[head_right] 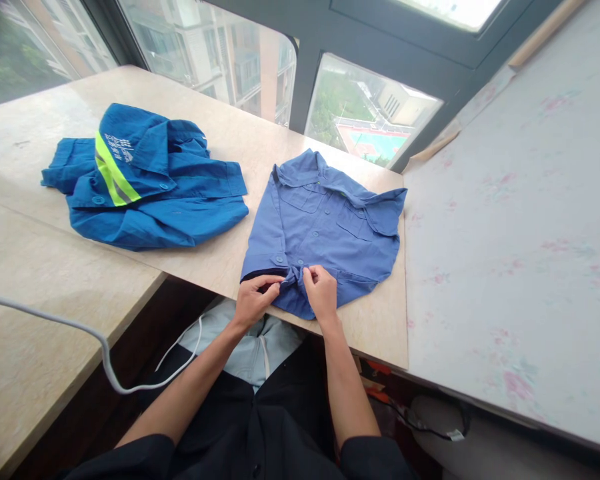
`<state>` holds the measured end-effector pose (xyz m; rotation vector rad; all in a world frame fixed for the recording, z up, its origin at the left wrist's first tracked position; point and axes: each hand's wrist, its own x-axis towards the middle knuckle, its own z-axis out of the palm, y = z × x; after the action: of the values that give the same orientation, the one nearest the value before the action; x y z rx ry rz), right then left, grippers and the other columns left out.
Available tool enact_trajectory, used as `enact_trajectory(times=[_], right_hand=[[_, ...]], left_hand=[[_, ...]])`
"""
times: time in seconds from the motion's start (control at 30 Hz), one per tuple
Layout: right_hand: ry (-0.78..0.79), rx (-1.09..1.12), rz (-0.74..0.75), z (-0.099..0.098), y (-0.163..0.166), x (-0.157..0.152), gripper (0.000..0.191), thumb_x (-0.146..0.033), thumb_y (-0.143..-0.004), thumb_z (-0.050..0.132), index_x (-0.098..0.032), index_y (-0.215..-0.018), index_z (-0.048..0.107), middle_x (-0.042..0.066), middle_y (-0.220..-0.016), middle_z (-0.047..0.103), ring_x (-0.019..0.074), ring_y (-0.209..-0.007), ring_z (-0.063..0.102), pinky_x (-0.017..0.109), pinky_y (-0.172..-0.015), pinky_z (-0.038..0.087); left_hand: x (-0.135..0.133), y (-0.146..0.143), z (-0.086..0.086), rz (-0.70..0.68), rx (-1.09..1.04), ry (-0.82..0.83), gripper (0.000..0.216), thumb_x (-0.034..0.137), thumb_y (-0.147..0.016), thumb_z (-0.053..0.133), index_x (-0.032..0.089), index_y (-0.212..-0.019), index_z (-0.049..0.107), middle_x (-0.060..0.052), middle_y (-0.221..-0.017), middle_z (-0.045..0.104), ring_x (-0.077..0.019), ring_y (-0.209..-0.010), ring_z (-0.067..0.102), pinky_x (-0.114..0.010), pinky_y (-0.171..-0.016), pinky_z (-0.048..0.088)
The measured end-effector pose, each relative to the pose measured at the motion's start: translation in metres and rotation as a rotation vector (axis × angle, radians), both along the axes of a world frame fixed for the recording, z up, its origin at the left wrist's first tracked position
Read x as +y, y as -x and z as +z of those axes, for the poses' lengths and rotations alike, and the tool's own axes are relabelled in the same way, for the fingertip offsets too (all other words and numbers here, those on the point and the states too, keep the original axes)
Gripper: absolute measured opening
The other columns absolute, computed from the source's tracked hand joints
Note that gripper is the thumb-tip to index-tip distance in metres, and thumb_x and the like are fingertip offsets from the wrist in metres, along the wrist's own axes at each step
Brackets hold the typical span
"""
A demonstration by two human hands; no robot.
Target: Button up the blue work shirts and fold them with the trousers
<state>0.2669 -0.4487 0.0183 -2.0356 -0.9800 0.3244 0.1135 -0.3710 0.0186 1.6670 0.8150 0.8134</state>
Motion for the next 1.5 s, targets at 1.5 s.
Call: enact_trajectory(times=[1.5], right_hand=[[0.345,-0.151,0.350,0.033,-0.028,0.021,0.011,-0.025,-0.086,0.062,-0.023,-0.091,0.072,0.002,-0.079,0.068,0.0166,-0.073,0.061,0.028,-0.070,0.044]], left_hand=[[0.024,-0.037,0.008,-0.186,0.567,-0.552,0.039,0.031,-0.083,0.067,0.018,-0.119,0.060,-0.010,-0.114,0.065,-0.0286,-0.105,0.056,-0.040,-0.084,0.043]])
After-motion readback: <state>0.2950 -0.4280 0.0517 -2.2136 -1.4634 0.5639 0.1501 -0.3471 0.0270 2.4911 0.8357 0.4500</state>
